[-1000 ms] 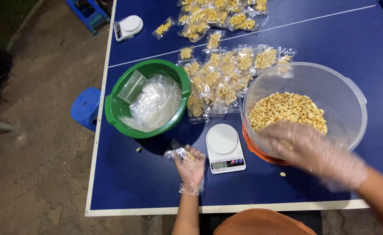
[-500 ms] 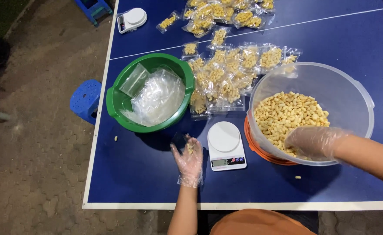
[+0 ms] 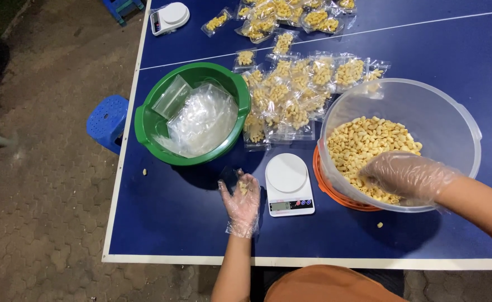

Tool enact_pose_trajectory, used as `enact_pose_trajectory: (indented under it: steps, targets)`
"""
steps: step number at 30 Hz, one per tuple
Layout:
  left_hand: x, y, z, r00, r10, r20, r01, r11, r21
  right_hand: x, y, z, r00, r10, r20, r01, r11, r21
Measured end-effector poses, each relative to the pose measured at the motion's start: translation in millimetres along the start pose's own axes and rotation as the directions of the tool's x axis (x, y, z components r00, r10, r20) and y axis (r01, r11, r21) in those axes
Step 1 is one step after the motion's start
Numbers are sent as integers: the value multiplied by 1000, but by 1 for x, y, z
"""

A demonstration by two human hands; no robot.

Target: Portioning and weighing snacks into small plastic bags using a digital scale on a production table.

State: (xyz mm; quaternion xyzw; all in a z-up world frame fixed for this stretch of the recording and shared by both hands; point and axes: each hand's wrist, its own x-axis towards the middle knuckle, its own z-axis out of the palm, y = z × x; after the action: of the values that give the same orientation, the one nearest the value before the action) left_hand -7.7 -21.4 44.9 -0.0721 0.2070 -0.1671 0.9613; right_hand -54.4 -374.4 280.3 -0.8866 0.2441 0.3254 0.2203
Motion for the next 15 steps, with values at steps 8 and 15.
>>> enact_pose_trajectory:
  steps: [8, 15]
  targets:
    - [0, 1, -1, 1000, -19, 0, 19, 1000, -1, -45, -35, -33, 997, 32, 73, -27, 997, -66]
    - [-3, -13, 24, 983, 88, -159, -131, 949, -286, 9, 35, -8, 594, -769, -234, 544, 599, -588]
